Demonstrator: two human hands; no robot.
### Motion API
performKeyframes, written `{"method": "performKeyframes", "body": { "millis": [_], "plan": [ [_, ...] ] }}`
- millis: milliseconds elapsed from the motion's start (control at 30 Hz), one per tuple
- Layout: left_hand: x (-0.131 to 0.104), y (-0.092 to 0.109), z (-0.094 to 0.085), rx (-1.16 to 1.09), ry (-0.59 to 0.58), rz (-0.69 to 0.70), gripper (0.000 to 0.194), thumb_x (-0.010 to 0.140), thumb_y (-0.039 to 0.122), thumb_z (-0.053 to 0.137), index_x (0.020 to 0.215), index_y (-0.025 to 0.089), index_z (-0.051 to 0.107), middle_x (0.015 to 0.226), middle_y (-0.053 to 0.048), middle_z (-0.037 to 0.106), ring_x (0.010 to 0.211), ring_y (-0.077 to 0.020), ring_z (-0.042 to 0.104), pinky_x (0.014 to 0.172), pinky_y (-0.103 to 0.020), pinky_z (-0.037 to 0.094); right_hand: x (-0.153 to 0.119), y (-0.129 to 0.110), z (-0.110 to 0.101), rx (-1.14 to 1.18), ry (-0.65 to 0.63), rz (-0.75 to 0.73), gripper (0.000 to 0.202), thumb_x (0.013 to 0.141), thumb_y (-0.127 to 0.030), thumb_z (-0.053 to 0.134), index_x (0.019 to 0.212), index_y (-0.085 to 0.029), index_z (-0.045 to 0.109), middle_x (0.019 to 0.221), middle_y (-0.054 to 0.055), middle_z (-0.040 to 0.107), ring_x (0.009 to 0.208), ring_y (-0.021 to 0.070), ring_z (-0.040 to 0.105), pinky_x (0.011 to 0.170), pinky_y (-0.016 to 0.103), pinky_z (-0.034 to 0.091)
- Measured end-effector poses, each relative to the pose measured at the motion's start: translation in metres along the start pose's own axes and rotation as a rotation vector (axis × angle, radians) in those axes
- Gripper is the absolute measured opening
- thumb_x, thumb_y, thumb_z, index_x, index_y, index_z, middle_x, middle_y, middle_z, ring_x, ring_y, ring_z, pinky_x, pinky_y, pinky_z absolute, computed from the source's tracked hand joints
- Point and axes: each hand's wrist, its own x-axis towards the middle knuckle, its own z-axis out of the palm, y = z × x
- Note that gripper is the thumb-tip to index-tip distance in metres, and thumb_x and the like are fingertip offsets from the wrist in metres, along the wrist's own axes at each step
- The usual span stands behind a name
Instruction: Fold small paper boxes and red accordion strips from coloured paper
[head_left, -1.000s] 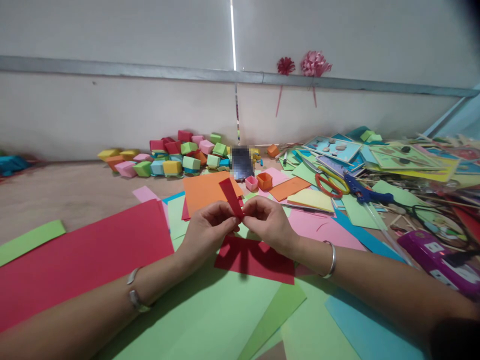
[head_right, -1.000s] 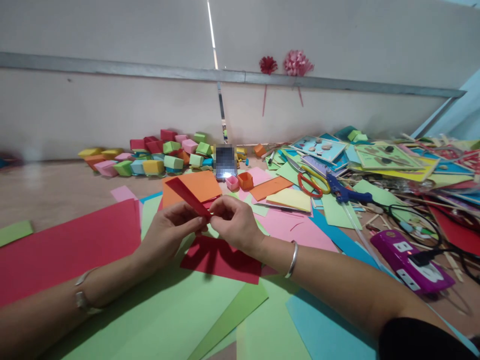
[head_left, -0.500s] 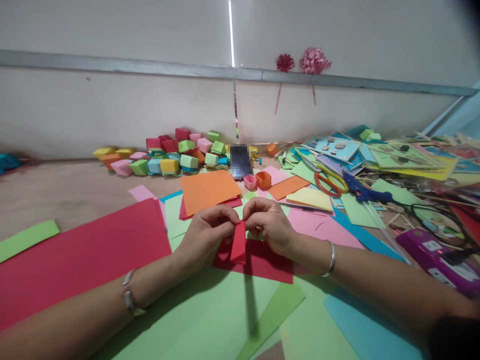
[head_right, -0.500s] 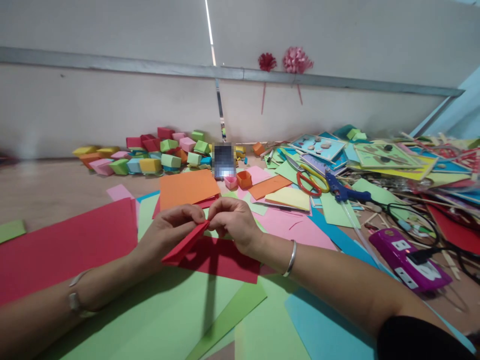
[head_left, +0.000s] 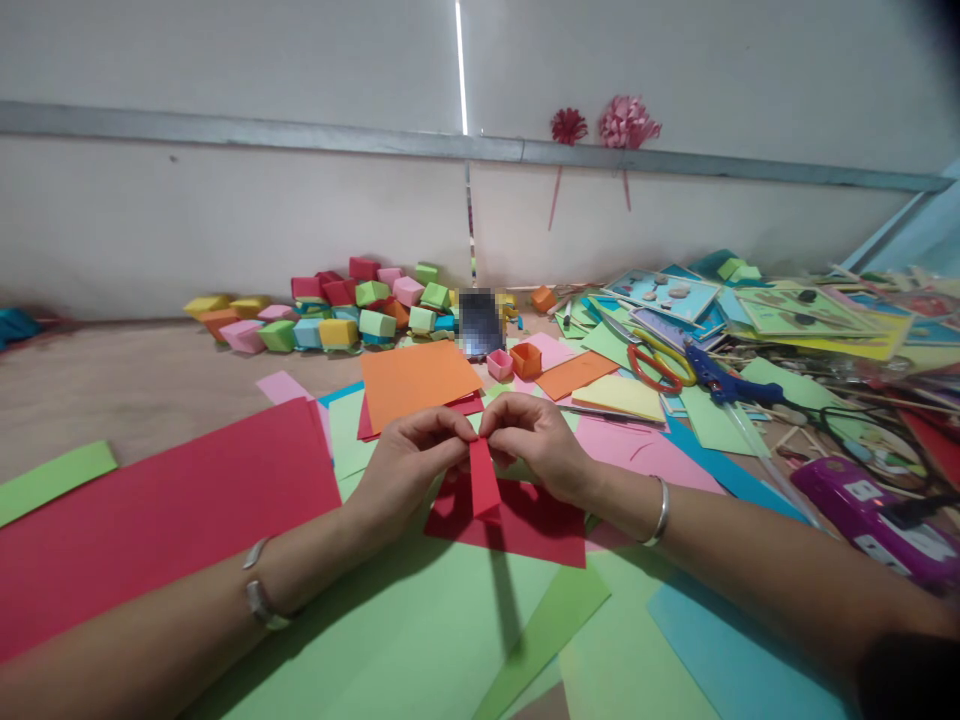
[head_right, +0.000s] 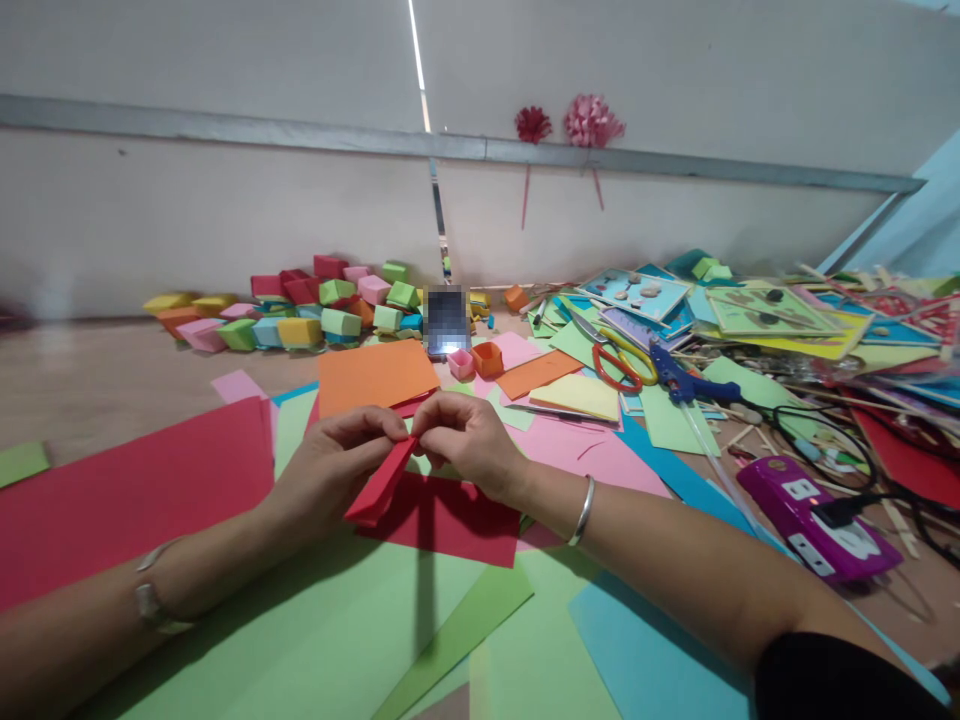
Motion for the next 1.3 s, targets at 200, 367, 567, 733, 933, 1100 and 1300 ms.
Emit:
{"method": "performKeyframes", "body": {
  "millis": [200, 367, 567, 733, 933, 1100, 1300],
  "plan": [
    [-0.0008, 0.0019, -0.0031, 0.157, 0.002, 0.087, 0.004, 0.059, 0.019, 0.072, 0.062, 0.018, 0.07, 0.06, 0.0, 0.066, 0.056, -0.0119, 0.058, 0.054, -0.022, 0.047, 0.0003, -0.0035, 0.0019, -0.092, 0.036, 0.014, 0.009, 0.068, -0.021, 0.064, 0.069, -0.019, 0.055, 0.058, -0.006, 0.052, 0.049, 0.0079, 0.045, 0.047, 0.021, 0.037],
    [-0.0015, -0.0004, -0.0071, 0.165, -0.04, 0.119, 0.009, 0.067, 0.023, 0.072, 0.072, 0.017, 0.069, 0.06, 0.002, 0.064, 0.054, -0.0106, 0.056, 0.052, -0.021, 0.047, 0.001, -0.0024, 0.005, -0.167, 0.072, -0.053, 0.009, 0.068, -0.021, 0.062, 0.072, -0.019, 0.053, 0.065, -0.005, 0.054, 0.056, 0.0085, 0.047, 0.053, 0.022, 0.04],
    [0.0003, -0.0021, -0.0064, 0.165, -0.003, 0.171, 0.024, 0.067, 0.027, 0.077, 0.086, 0.019, 0.064, 0.07, 0.001, 0.066, 0.061, -0.0131, 0.061, 0.053, -0.021, 0.051, -0.0013, 0.0013, 0.006, -0.231, 0.085, -0.145, 0.015, 0.069, -0.021, 0.061, 0.082, -0.02, 0.054, 0.073, -0.003, 0.057, 0.062, 0.0097, 0.051, 0.058, 0.023, 0.043],
    [0.0, -0.0001, -0.0038, 0.23, 0.028, 0.258, 0.022, 0.067, 0.023, 0.076, 0.084, 0.019, 0.063, 0.066, 0.003, 0.065, 0.061, -0.0127, 0.062, 0.057, -0.021, 0.051, -0.0019, 0.0032, 0.0048, -0.376, 0.12, -0.075, 0.006, 0.072, -0.024, 0.059, 0.074, -0.019, 0.057, 0.064, -0.003, 0.054, 0.057, 0.0105, 0.049, 0.053, 0.023, 0.041],
    [-0.0019, 0.0019, -0.0028, 0.23, 0.005, 0.127, 0.025, 0.065, 0.033, 0.078, 0.082, 0.017, 0.069, 0.066, -0.001, 0.068, 0.058, -0.0145, 0.062, 0.052, -0.023, 0.051, -0.0018, 0.0011, 0.0053, -0.418, 0.159, -0.106, 0.008, 0.071, -0.022, 0.057, 0.064, -0.019, 0.055, 0.06, -0.003, 0.054, 0.054, 0.0099, 0.047, 0.053, 0.023, 0.039],
    [-0.0012, 0.0003, -0.0039, 0.236, -0.008, 0.113, 0.019, 0.064, 0.033, 0.079, 0.068, 0.017, 0.071, 0.059, -0.001, 0.067, 0.053, -0.0119, 0.058, 0.05, -0.021, 0.048, -0.0043, -0.0011, 0.0075, -0.455, 0.16, -0.144, 0.012, 0.07, -0.021, 0.057, 0.06, -0.02, 0.052, 0.056, -0.004, 0.051, 0.053, 0.0094, 0.044, 0.052, 0.023, 0.037],
    [-0.0005, 0.0011, -0.0039, 0.14, -0.006, 0.044, 0.017, 0.055, 0.027, 0.082, 0.058, 0.017, 0.069, 0.052, 0.0, 0.065, 0.048, -0.0106, 0.055, 0.046, -0.02, 0.044, -0.0059, -0.0048, 0.0079, -0.581, 0.135, -0.183, 0.015, 0.07, -0.016, 0.056, 0.058, -0.02, 0.048, 0.055, -0.005, 0.05, 0.051, 0.0087, 0.043, 0.049, 0.022, 0.034]
  ]
}}
